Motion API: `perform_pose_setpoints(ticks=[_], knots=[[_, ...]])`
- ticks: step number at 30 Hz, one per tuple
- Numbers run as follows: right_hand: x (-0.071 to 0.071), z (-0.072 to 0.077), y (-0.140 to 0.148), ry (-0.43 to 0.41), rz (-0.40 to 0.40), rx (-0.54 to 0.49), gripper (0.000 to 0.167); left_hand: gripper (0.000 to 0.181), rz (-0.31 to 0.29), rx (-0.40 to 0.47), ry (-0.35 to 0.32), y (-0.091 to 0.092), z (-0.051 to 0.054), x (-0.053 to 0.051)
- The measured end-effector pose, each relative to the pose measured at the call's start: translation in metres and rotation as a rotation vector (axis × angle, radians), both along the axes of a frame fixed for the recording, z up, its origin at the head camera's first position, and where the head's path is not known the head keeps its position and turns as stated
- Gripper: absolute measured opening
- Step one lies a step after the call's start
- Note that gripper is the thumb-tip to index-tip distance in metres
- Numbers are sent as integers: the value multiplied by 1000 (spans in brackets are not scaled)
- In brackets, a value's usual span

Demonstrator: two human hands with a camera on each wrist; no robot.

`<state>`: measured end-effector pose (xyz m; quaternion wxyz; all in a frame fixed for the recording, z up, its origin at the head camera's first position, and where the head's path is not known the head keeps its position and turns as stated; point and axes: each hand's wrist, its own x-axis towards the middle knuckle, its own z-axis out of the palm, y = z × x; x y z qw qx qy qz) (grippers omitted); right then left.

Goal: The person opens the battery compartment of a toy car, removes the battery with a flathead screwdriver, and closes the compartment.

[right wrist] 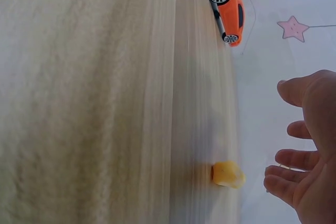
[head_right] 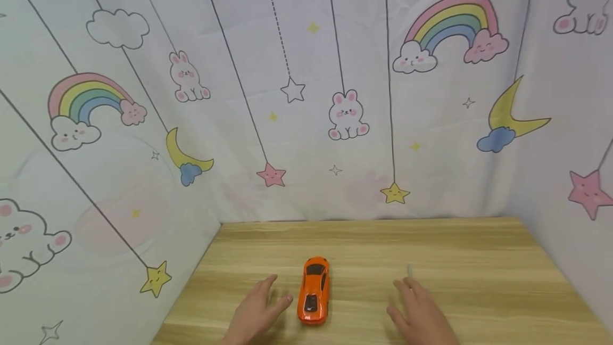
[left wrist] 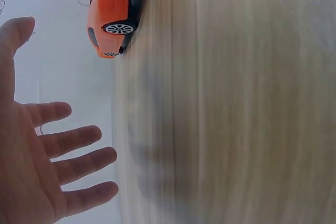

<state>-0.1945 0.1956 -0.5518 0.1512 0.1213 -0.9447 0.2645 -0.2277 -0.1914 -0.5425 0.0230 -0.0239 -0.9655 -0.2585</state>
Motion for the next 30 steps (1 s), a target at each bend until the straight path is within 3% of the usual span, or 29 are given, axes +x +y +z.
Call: perform_pose_setpoints(ticks=[6, 13, 22, 30], knots=[[3, -2, -4, 10, 23, -26, 52, 82, 11, 16, -19, 4, 3, 3], [1, -9, -5, 81, 38, -13, 52, 82, -8, 31, -21, 7, 6, 3], [3, -8, -11, -20, 63, -53, 52, 81, -20, 79, -8, 9, 4, 7], [4, -5, -18, -46, 62, -50, 54, 82, -1, 89, -11, 11, 1, 6]])
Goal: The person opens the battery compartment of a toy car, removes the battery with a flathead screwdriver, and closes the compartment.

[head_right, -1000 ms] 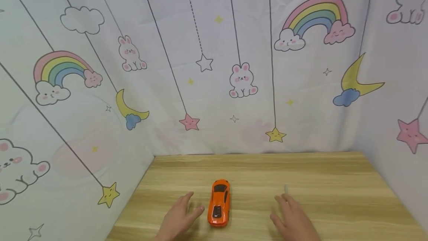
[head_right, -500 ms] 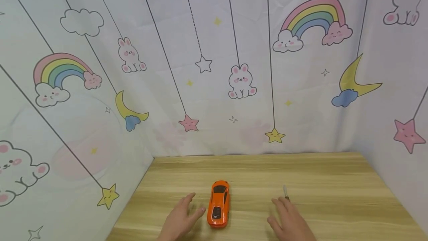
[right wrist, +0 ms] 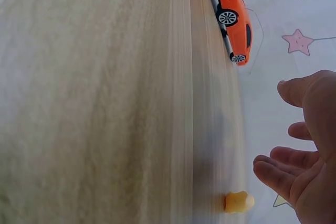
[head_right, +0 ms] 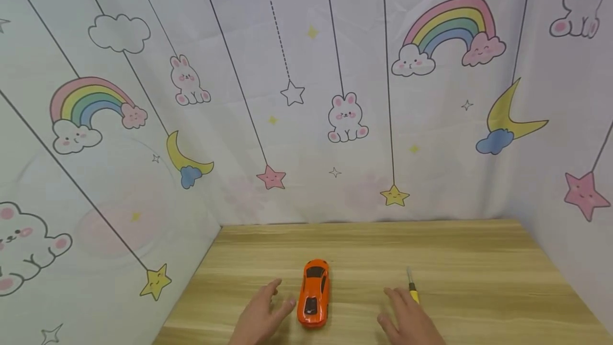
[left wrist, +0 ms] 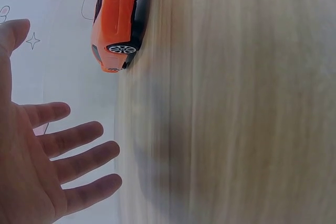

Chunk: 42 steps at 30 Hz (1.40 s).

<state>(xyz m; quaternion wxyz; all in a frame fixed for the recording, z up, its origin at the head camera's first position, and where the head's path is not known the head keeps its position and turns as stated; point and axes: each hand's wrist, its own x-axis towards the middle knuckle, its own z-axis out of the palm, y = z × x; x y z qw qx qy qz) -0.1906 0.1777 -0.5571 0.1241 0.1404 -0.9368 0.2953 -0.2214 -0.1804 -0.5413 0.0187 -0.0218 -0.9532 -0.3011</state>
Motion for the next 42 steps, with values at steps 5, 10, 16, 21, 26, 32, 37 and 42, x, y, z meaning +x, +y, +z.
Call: perform_pose_setpoints(ticks=[5, 10, 16, 21, 26, 32, 37, 42], knots=[[1, -1, -3, -88, 6, -30, 56, 81, -3, 17, -13, 1, -4, -2], [0, -2, -7, -154, 15, -59, 58, 80, -11, 47, -32, 3, -4, -3], [-3, -4, -11, -164, 18, -56, 60, 81, -4, 42, -47, 4, -4, -4], [-3, -5, -16, -127, 19, -16, 58, 81, 0, 51, -59, 5, -6, -5], [-4, -7, -20, -99, 36, 0, 58, 81, 4, 61, -69, 7, -4, -4], [-7, -8, -23, -101, 72, -1, 58, 79, 4, 61, -66, 10, 0, -4], [-7, -8, -26, -129, 99, -20, 59, 80, 1, 81, -81, 12, 3, -5], [-8, -8, -30, -165, 125, -36, 59, 80, -13, 93, -68, 16, 4, -4]])
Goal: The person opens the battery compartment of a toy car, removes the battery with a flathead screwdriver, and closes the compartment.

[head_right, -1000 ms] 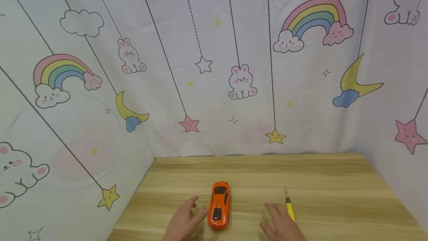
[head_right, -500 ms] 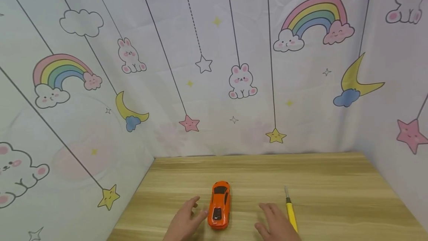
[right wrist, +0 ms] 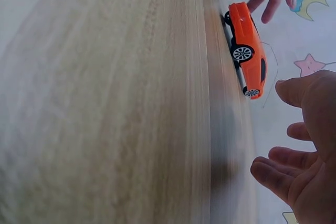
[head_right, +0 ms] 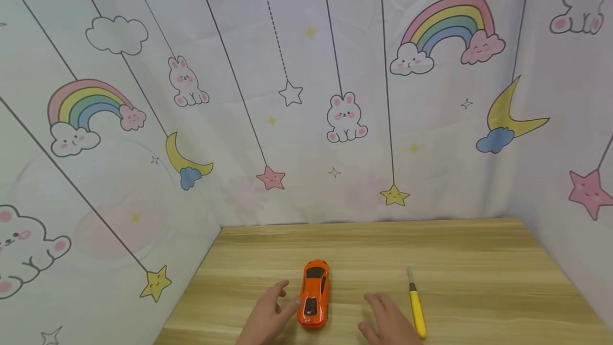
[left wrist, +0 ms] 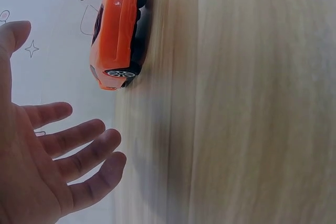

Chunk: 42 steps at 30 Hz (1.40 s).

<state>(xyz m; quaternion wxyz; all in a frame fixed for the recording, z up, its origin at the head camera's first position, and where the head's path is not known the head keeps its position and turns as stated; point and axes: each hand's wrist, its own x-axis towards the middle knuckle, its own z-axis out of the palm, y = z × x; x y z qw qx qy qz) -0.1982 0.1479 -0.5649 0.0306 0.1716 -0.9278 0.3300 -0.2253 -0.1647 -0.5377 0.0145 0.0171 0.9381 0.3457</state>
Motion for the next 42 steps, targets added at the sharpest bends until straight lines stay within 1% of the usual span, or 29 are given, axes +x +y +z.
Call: perform_pose_setpoints(ticks=[6, 10, 14, 18, 23, 27, 30, 36, 42], knots=[[-2, -2, -5, -32, 12, 6, 60, 79, 3, 17, 3, 2, 2, 1], [-3, -4, -6, -52, 26, -5, 62, 79, 8, 24, 0, 3, 1, 1], [-4, -6, -8, -42, 45, -28, 62, 79, 10, 53, -15, 4, -1, 1], [-5, -7, -11, -42, 53, -38, 62, 79, 11, 81, -31, 5, -1, 0], [-7, -4, -14, -87, 45, -40, 64, 80, 31, 79, -45, 5, 1, -2], [-8, -1, -17, -143, 28, -46, 64, 80, 30, 83, -50, 5, 0, -4], [-10, 1, -19, -172, 21, -50, 65, 80, 26, 102, -53, 4, -1, -7], [-12, 3, -24, -190, 10, -61, 65, 80, 27, 151, -72, 5, -6, -11], [-16, 3, -30, -241, -4, -67, 66, 80, 29, 173, -118, 8, -7, -16]])
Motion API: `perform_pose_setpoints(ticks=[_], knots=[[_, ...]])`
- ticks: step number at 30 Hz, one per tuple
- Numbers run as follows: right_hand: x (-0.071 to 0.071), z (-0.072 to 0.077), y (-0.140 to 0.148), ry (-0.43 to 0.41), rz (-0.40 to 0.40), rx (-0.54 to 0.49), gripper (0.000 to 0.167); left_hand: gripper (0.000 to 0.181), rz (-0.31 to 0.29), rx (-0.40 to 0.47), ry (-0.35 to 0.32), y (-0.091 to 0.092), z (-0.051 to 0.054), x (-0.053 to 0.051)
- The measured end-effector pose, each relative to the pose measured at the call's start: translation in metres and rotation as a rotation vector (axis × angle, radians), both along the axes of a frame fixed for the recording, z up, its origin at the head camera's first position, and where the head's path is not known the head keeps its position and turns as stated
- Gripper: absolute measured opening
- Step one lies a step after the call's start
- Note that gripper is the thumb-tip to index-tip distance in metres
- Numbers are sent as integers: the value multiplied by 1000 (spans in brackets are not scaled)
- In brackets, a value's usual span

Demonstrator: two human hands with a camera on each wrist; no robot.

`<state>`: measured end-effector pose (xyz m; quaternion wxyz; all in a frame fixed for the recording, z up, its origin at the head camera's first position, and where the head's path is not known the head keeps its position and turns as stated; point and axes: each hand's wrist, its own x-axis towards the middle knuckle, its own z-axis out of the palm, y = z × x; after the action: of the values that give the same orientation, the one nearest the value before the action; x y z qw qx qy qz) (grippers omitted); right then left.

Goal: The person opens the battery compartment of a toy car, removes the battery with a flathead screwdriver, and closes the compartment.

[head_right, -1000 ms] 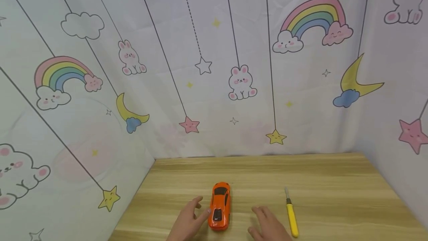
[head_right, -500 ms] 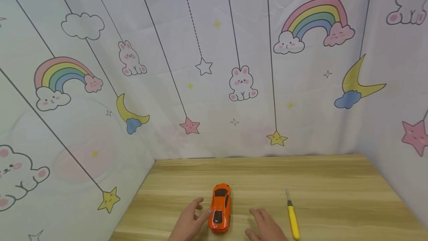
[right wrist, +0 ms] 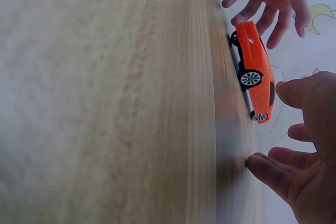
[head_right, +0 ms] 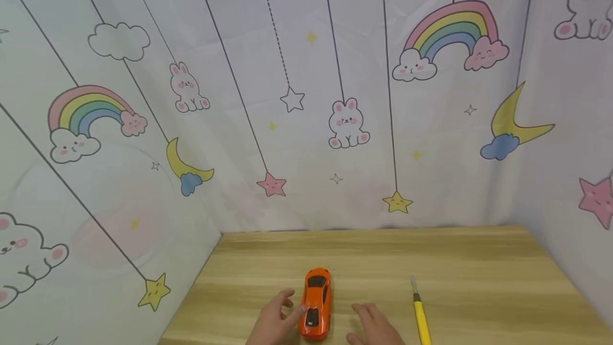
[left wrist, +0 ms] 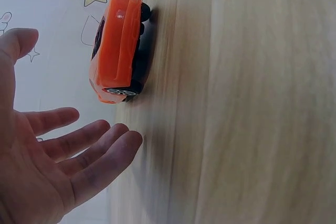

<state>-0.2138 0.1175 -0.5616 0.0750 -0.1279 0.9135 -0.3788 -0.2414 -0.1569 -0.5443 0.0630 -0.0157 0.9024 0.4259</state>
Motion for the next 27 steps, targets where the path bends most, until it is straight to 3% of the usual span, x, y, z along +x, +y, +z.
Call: perform_pose_setpoints(ticks=[6, 19, 27], knots=[[-3, 0, -5, -19, 25, 0, 65, 81, 19, -17, -29, 3, -2, -3], [-8, 0, -15, -17, 118, -27, 67, 80, 17, 0, -5, 5, -3, -3], [-9, -2, -20, -28, 115, -62, 68, 80, 32, 4, -5, 14, -3, 1]])
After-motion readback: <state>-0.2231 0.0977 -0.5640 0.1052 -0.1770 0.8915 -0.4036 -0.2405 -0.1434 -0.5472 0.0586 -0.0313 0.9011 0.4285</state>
